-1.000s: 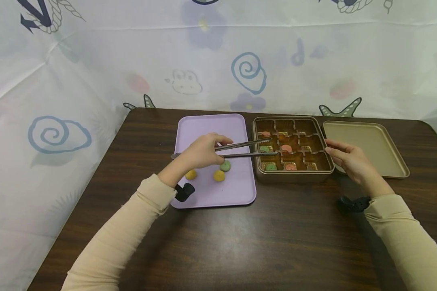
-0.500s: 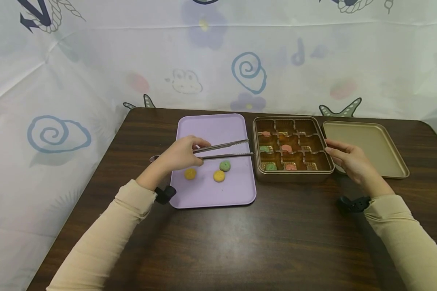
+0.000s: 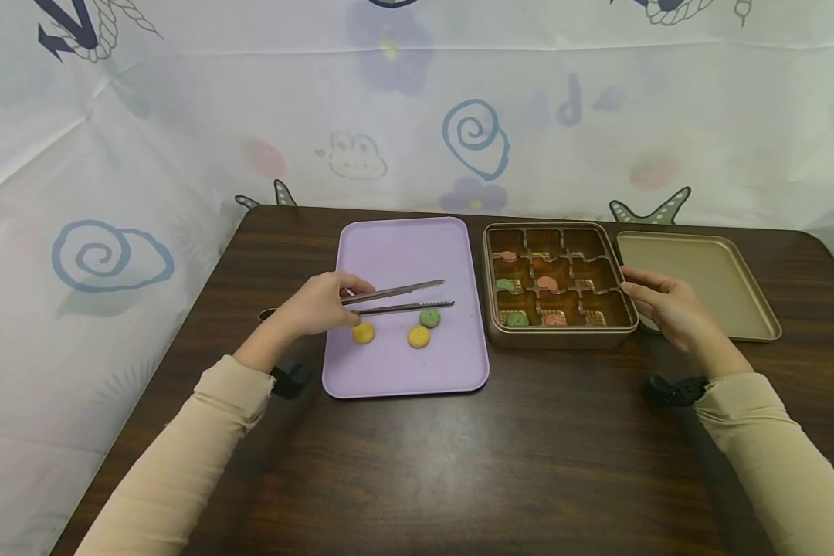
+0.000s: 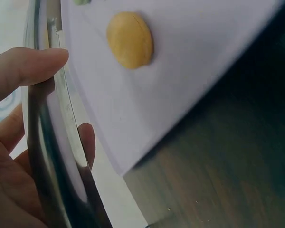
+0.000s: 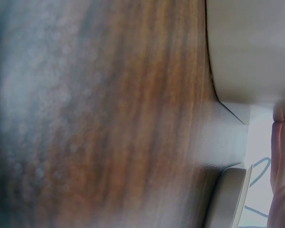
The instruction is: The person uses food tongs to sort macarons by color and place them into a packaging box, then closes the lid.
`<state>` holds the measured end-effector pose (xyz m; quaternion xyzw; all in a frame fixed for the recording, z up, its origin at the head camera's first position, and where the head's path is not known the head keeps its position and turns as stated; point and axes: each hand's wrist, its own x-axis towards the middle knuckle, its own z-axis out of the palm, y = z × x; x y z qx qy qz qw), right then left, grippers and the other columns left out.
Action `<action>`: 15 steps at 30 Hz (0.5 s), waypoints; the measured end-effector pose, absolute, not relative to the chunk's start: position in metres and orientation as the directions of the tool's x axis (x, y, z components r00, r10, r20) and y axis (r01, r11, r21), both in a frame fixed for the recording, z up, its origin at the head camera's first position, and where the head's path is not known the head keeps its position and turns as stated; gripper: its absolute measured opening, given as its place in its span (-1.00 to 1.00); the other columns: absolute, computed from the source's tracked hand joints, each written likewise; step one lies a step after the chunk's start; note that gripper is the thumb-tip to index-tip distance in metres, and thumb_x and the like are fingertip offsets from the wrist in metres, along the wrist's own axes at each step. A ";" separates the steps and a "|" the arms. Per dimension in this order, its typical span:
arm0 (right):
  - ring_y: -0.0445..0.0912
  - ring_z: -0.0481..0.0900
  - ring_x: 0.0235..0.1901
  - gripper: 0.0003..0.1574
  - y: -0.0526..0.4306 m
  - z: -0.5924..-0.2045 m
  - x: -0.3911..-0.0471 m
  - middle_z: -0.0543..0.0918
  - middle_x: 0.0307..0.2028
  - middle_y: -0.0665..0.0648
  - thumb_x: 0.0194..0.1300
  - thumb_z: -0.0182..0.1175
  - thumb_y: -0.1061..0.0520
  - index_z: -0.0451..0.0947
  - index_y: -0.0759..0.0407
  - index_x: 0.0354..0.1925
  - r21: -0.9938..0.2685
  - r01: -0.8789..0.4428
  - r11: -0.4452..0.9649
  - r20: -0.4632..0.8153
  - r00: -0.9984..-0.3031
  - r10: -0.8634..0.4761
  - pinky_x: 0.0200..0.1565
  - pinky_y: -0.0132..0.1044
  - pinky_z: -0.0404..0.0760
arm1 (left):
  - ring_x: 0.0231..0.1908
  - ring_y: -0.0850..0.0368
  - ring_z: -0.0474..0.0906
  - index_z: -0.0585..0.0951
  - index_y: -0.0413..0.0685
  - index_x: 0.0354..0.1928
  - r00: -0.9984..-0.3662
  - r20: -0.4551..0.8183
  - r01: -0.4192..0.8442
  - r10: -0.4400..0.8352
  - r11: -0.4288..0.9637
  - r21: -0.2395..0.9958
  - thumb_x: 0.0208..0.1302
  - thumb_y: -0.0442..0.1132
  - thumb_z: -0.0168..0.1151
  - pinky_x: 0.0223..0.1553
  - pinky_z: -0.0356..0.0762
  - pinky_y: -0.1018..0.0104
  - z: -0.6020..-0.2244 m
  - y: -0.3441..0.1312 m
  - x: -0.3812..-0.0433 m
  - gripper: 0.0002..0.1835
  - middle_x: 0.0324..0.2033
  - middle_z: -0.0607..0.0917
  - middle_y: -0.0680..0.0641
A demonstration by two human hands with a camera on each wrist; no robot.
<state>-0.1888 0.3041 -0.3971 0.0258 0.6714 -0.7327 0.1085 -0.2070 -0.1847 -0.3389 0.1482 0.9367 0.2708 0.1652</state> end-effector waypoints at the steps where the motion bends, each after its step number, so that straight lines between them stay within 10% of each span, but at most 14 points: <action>1: -0.55 0.52 -0.11 -0.71 0.304 -0.397 -0.189 0.41 0.15 -0.11 0.31 0.18 0.16 0.57 -0.16 -0.04 -0.979 0.191 -0.076 -0.181 -0.976 -0.125 -0.08 -0.68 0.49 | 0.11 -0.20 0.46 0.56 -0.17 0.15 -0.901 -0.229 0.189 0.367 0.810 0.555 0.03 -0.39 0.29 0.07 0.46 -0.03 -0.339 -0.186 -0.207 -0.47 0.07 0.60 -0.26; 9: -0.57 0.47 -0.08 -0.46 0.308 -0.400 -0.190 0.16 0.44 -0.03 0.32 0.18 0.08 0.41 -0.06 0.25 -0.979 0.204 -0.011 -0.201 -0.971 -0.132 -0.04 -0.69 0.45 | 0.00 -0.14 0.50 0.60 -0.18 0.10 -0.898 -0.227 0.206 0.376 0.817 0.538 0.00 -0.41 0.27 -0.05 0.50 0.07 -0.342 -0.194 -0.205 -0.50 -0.04 0.65 -0.26; 15: -0.53 0.52 -0.09 -0.66 0.307 -0.401 -0.190 0.41 0.25 -0.07 0.31 0.18 0.15 0.55 -0.12 0.04 -0.979 0.196 -0.063 -0.188 -0.975 -0.115 -0.08 -0.67 0.49 | -0.05 -0.11 0.49 0.60 -0.20 0.08 -0.896 -0.243 0.194 0.373 0.818 0.542 0.01 -0.42 0.28 -0.10 0.51 0.13 -0.342 -0.198 -0.202 -0.52 -0.05 0.64 -0.24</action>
